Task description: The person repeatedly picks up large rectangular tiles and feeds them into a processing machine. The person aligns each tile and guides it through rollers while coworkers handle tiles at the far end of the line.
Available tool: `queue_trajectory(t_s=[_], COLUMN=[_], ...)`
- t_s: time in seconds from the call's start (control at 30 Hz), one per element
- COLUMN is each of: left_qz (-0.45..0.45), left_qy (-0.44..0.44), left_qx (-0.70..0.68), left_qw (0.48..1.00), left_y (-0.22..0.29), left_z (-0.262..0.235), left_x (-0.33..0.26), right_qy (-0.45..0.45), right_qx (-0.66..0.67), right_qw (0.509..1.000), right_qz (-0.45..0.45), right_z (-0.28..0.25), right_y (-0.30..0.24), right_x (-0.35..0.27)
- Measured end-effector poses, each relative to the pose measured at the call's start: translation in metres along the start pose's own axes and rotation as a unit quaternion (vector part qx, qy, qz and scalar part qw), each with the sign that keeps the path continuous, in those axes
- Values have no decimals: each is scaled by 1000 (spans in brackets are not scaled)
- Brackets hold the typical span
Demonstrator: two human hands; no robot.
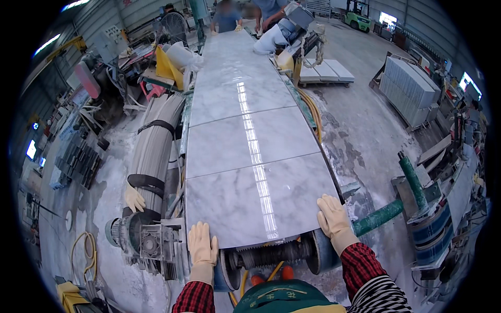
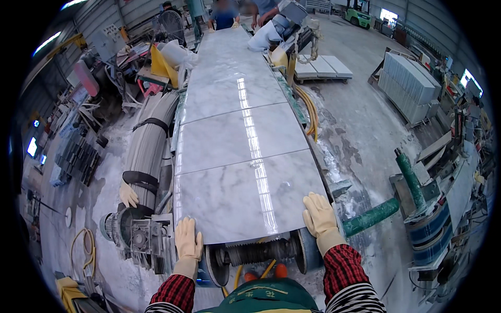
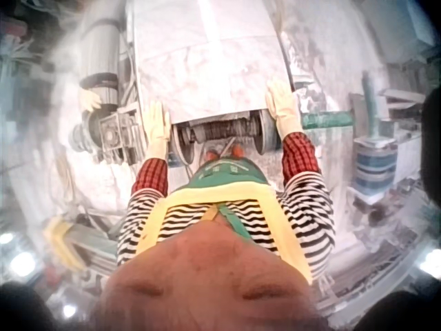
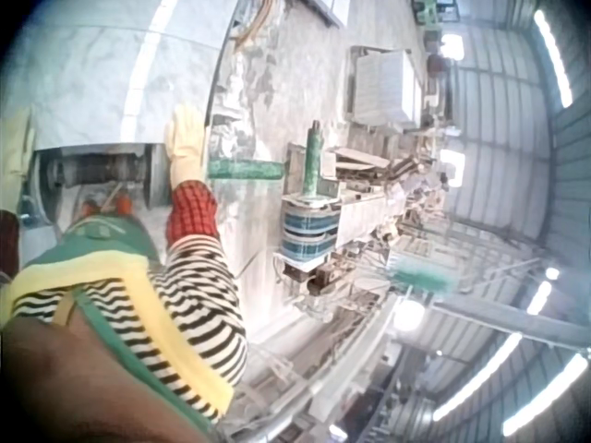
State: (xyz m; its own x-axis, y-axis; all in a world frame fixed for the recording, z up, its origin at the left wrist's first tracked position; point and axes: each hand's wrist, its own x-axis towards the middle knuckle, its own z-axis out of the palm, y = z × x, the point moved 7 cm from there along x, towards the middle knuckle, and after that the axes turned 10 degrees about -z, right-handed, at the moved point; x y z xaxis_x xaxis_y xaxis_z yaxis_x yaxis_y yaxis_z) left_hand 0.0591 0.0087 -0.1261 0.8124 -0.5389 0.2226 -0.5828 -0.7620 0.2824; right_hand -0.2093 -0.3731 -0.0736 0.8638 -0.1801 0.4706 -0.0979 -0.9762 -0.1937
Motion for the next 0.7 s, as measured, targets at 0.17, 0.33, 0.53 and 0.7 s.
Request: queue_trajectory(t_s=[0.17, 0.33, 0.53, 0.7], left_qz=[1, -3, -5, -1], left_qy=[4, 7, 3, 8], left_qx=[1, 0, -5, 2], left_qw=[1000, 1000, 1000, 1000], left_y=[3, 5, 4, 4], left_z=[-3, -8, -8, -6], left_x=[-1, -4, -7, -9], right_qy=[21, 35, 33, 29], right_qx=[-6, -17, -14, -22], right_qw=[1000, 999, 999, 999], right_qz=[-9, -15, -18, -21], right_z=[-2, -3, -1, 0], right_y=[-3, -5, -4, -3], right_x=[-1, -5, -9, -13])
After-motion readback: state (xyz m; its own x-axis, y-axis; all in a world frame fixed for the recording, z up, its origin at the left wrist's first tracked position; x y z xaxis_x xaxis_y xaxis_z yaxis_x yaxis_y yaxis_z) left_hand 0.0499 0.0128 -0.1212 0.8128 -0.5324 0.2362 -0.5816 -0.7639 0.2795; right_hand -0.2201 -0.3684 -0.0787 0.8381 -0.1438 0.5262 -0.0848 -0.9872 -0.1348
